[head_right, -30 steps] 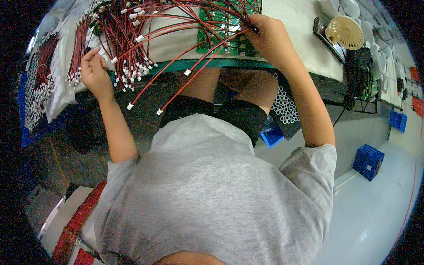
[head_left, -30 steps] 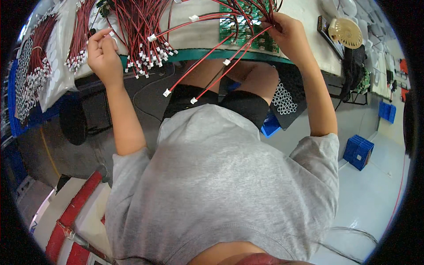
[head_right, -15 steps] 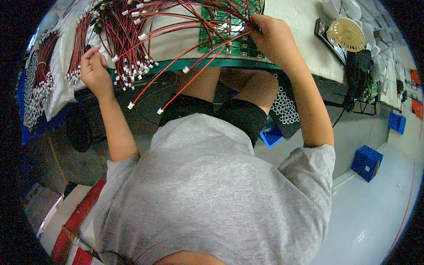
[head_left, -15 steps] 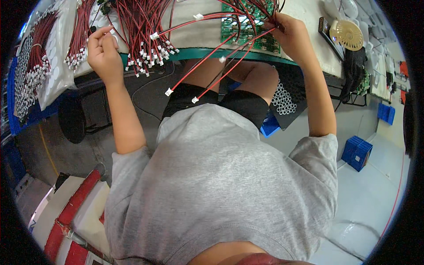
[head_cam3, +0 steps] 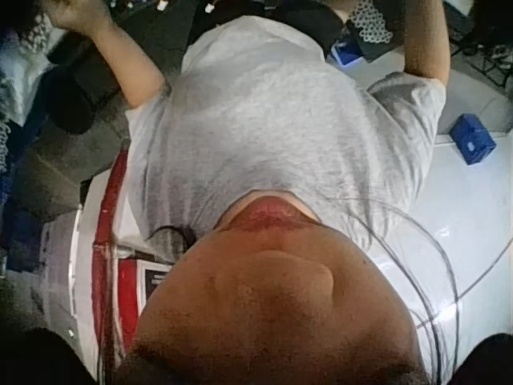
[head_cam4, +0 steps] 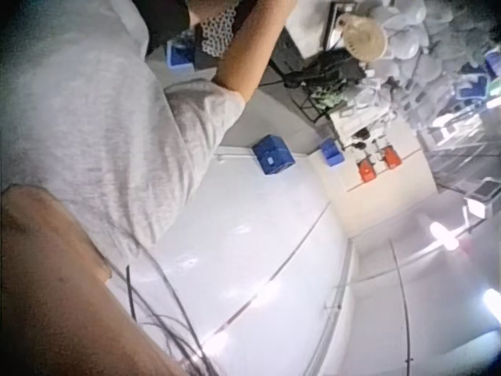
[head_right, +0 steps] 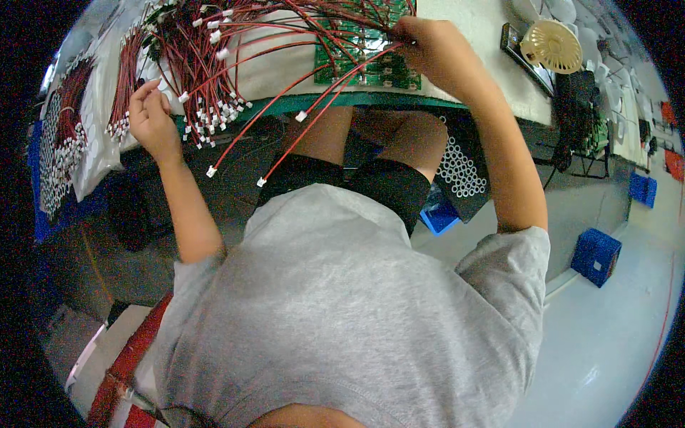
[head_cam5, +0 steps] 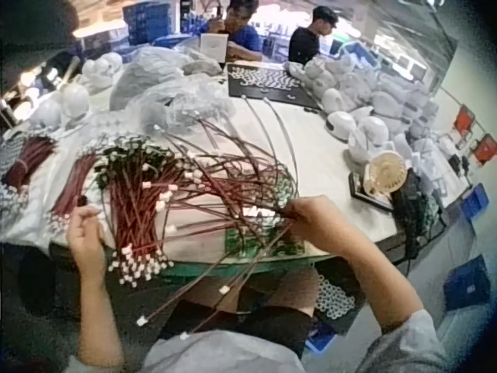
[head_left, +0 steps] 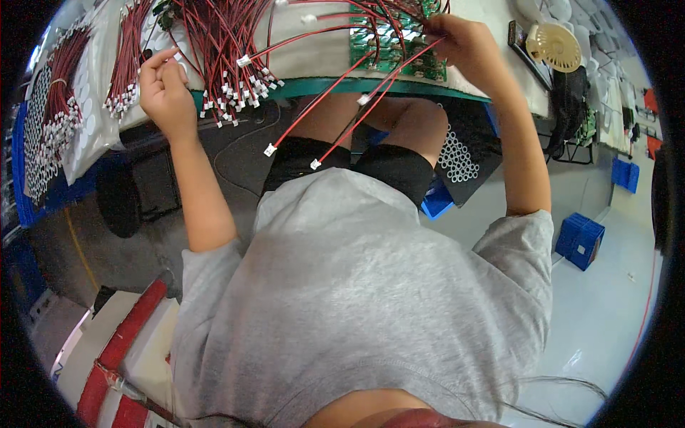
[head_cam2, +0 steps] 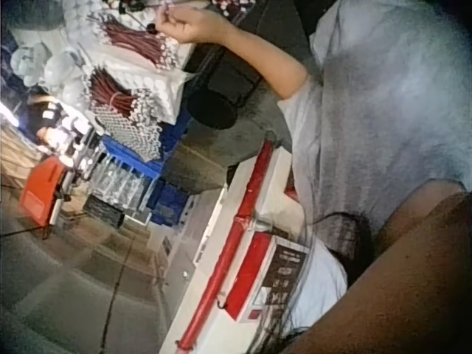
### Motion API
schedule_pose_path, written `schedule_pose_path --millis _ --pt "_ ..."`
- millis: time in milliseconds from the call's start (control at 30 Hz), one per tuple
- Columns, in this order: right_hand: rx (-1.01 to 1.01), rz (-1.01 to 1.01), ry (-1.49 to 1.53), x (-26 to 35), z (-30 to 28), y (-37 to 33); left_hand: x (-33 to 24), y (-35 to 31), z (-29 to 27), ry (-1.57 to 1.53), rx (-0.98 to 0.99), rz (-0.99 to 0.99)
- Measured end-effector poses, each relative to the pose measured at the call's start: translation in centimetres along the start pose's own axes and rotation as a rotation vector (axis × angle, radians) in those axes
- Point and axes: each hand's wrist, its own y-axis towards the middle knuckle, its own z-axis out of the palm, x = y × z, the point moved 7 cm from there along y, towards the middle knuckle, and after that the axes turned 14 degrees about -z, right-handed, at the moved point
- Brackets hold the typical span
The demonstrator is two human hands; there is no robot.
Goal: The person sits at a low table and repeatedly inserts red and black wires with white connectors into a green circuit board. They handle bundles of wires, separating them and plugging them into the board's ports one by one.
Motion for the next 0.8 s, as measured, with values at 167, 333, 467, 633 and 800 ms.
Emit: schedule_pose_path --millis 167,333,467,633,800 --pt "-0.077 0.088 0.741 0.1 -1.1 -1.3 -0.1 -0.2 0.1 0.001 0.0 0.015" --pt "-0.162 0.204 0.816 -0.8 0.3 -2.0 -0.4 -0.2 0.3 0.009 -0.01 0.017" --pt "-0.227 0.152 0.582 -0.6 0.2 -1.5 -0.3 -0.2 0.1 0.018 -0.027 -0.008" --pt "-0.102 0.254 0.379 -1.1 1.2 -1.5 -0.2 -0.1 0.1 0.014 -0.011 -0.007" --pt "-0.041 0.213 0.179 -1.0 1.4 -1.3 -0.4 -0.2 0.2 0.019 -0.016 0.017"
